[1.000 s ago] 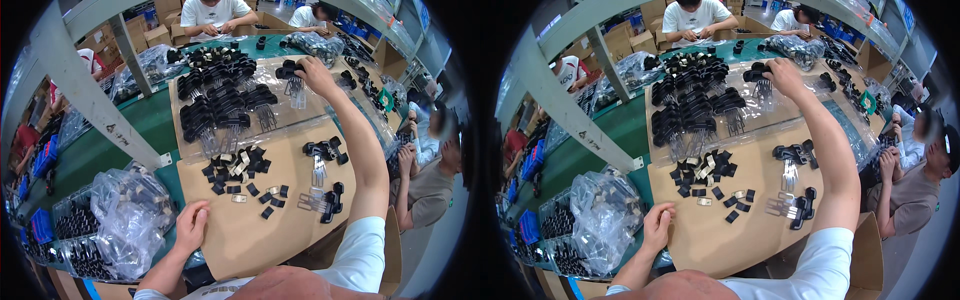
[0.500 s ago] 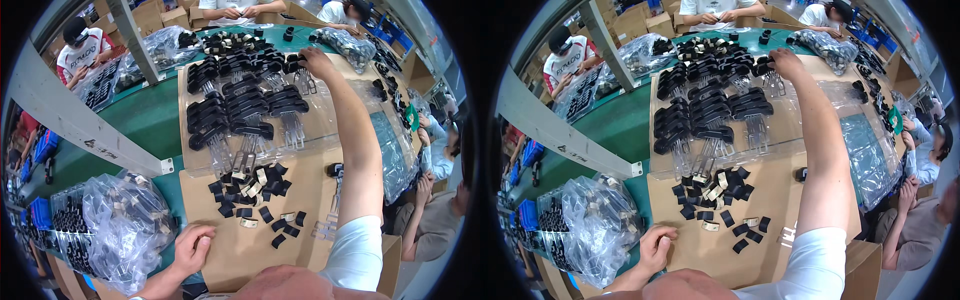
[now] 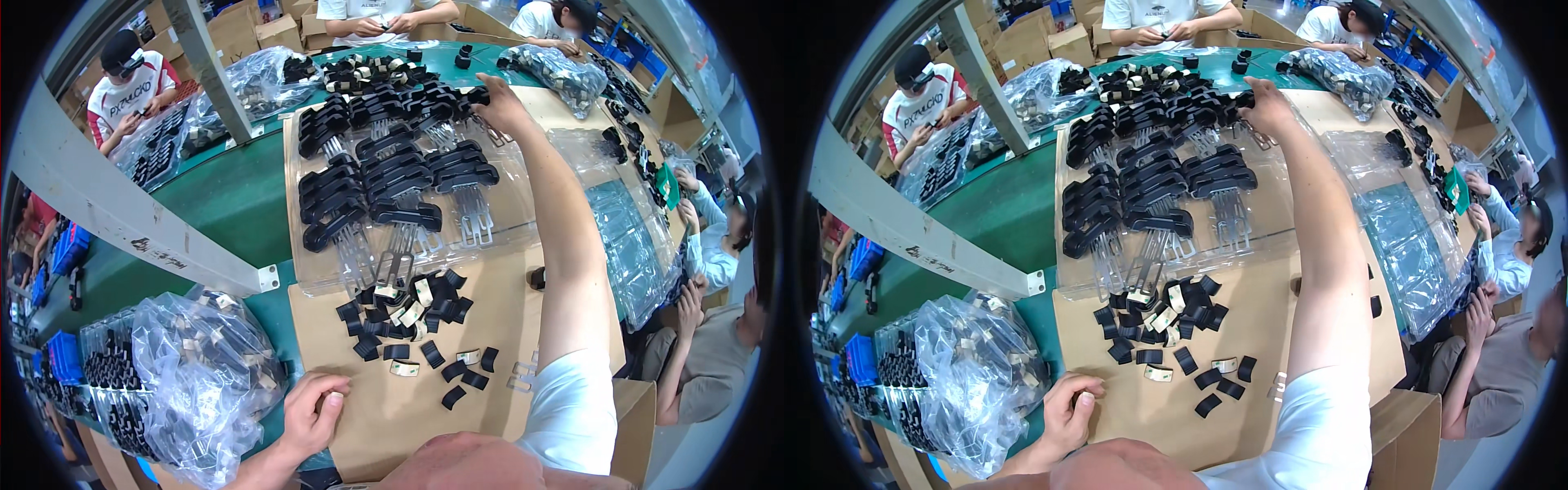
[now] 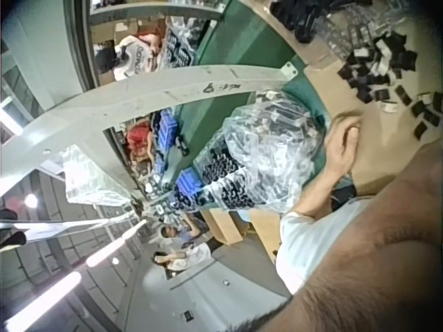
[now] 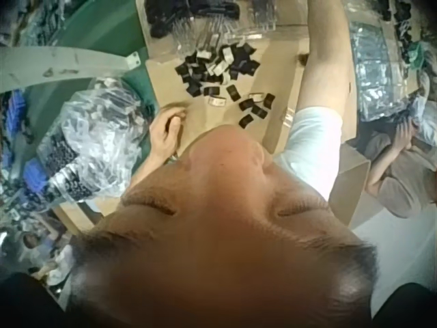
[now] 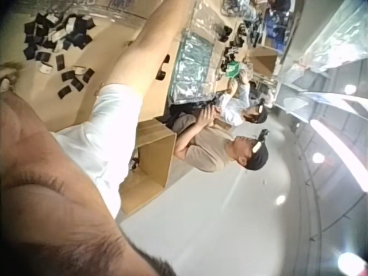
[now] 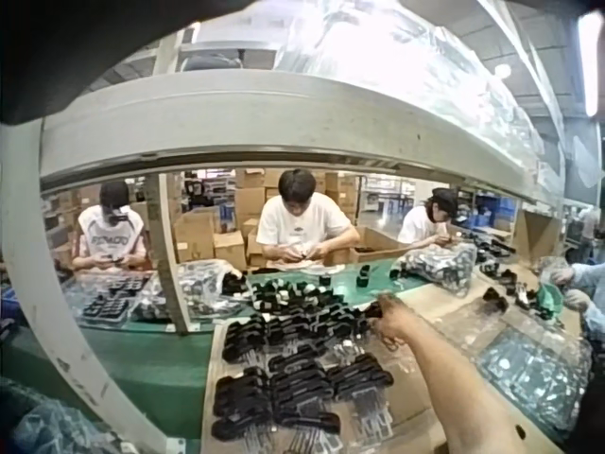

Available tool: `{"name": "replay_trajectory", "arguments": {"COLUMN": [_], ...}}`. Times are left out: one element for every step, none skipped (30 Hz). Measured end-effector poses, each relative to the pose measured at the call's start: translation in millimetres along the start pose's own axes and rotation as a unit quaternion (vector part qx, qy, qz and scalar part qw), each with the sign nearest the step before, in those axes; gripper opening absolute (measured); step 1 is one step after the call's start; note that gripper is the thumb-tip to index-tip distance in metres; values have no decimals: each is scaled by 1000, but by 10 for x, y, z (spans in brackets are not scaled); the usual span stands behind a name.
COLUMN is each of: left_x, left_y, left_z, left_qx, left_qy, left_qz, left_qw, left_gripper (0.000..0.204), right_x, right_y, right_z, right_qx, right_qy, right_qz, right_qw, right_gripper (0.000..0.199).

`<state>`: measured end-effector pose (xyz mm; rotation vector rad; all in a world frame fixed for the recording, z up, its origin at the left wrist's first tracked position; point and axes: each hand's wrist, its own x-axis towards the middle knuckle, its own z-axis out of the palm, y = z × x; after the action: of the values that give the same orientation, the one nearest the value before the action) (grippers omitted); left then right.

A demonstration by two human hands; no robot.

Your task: The person assembles brackets by peeling the adhesive backing from pads and attaching the pads onto plastic and metal clips by hand, placing the assembled components onto the cardboard surface.

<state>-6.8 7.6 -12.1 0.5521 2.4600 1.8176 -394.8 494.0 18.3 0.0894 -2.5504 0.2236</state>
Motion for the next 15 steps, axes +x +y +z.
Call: {"name": "replay_trajectory", "arguments": {"left_x": [-8, -16, -21, -22, -15, -9, -5, -5, -9, -2, 3, 9, 12, 17, 14], "left_y": [5, 6, 7, 9, 8, 9, 10, 12, 16, 18, 20, 18, 16, 14, 13], "left_z": [-4, -11, -16, -17, -23, -30, -36, -41, -44, -40, -37, -29, -25, -20, -24], "left_qx": [5, 9, 14, 18, 16, 20, 25, 30, 35, 33, 31, 29, 27, 25, 27], "left_qy": [-3, -6, -8, -11, -13, -14, -15, -15, -14, -16, -17, -20, -21, -22, -19], "left_qz": [2, 3, 5, 6, 7, 9, 10, 11, 12, 14, 13, 12, 11, 9, 8], "left_qw": [1000, 1000, 1000, 1000, 1000, 1000, 1000, 999, 999, 999, 999, 999, 999, 999, 999], "left_gripper": [19, 19, 19, 19, 19, 19, 19, 18, 18, 18, 17, 17, 17, 16, 16], "right_x": [-1, -1, -3, -8, -17, -36, -59, -75, -76, -90, -124, -166, -198, -209, -185], "right_y": [-2, 0, 2, -4, -15, -31, -54, -85, -123, -85, -75, -24, -10, 30, -43], "right_z": [-57, -117, -173, -218, -253, -278, -295, -305, -309, -276, -209, -102, -21, 25, 14], "right_qx": [9, 18, 28, 37, 35, 61, 87, 115, 142, 140, 114, 87, 61, 35, 38], "right_qy": [-20, -40, -60, -80, -79, -100, -120, -141, -161, -160, -116, -73, -30, 13, 13], "right_qz": [21, 41, 62, 82, 84, 111, 137, 162, 186, 188, 180, 172, 162, 152, 149], "right_qw": [1000, 998, 996, 993, 993, 987, 979, 970, 959, 959, 970, 979, 984, 988, 988], "right_gripper": [59, 60, 60, 61, 61, 61, 60, 59, 59, 59, 56, 53, 50, 48, 48]}}
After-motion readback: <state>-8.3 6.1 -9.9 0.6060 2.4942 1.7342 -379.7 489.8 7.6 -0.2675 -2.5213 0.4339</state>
